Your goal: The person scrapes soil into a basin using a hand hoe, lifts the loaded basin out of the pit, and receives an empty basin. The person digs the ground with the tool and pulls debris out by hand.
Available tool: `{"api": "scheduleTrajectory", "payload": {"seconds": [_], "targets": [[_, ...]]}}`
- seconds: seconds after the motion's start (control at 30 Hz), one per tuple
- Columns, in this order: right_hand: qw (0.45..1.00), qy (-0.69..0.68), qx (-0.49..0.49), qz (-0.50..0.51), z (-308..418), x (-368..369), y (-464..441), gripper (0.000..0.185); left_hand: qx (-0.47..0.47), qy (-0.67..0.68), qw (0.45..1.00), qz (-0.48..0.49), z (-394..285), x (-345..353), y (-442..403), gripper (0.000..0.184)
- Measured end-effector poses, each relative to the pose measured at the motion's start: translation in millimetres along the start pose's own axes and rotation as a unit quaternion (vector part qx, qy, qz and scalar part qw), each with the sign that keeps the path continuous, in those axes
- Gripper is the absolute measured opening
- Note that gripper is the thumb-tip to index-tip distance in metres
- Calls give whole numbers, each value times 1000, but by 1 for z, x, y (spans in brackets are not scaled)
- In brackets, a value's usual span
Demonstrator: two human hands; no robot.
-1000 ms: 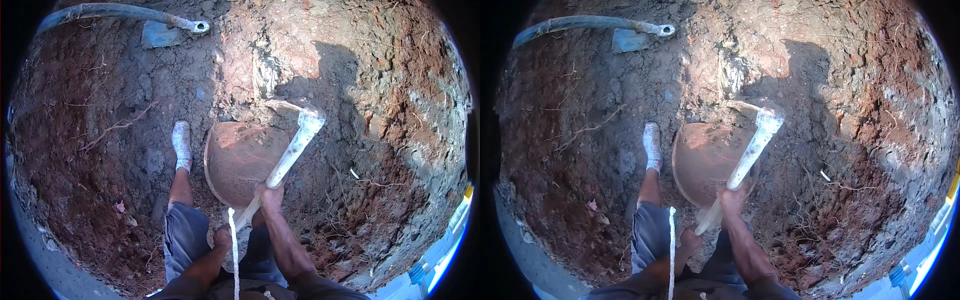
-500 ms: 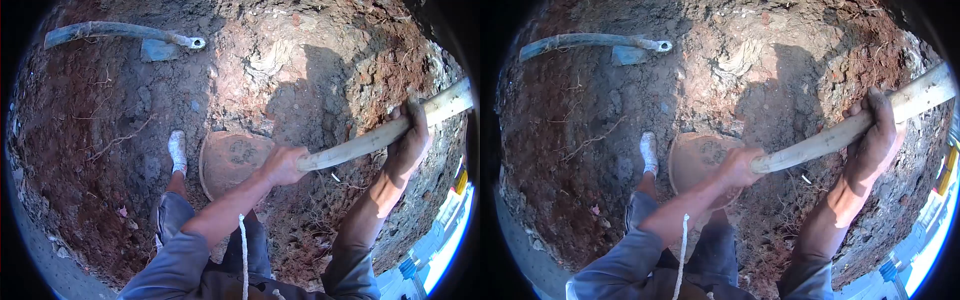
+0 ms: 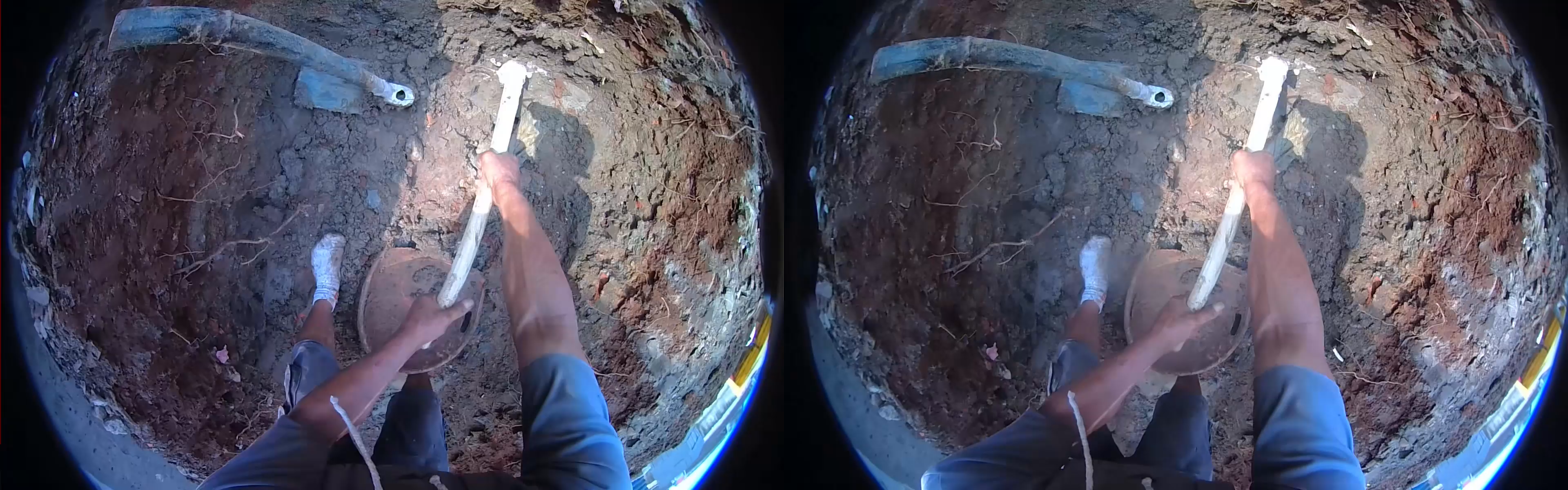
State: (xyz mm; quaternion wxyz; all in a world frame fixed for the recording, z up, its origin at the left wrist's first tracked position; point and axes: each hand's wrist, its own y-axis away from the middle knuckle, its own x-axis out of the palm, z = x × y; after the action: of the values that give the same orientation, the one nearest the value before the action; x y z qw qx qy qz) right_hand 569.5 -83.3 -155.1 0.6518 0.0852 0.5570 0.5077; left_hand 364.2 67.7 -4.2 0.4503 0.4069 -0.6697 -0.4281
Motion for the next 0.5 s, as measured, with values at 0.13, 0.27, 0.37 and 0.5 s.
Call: {"api": "scheduleTrajectory", "payload": {"seconds": [0.13,0.27,0.37,0.5], "targets": [[991,-33,52,117,86,-68,20,15,107,175,963,176,-68,22,26,39],[997,-2,16,81,32,-43,-4,27,119,157,975,99,-5,28,-8,35],[998,25,-50,-33,-10,0,43,41,144,12,989,-44,97,8,-69,38],[998,-34,-48,-15,-68,9,74,40,127,-41,988,-81,129,9,-43,43]]}}
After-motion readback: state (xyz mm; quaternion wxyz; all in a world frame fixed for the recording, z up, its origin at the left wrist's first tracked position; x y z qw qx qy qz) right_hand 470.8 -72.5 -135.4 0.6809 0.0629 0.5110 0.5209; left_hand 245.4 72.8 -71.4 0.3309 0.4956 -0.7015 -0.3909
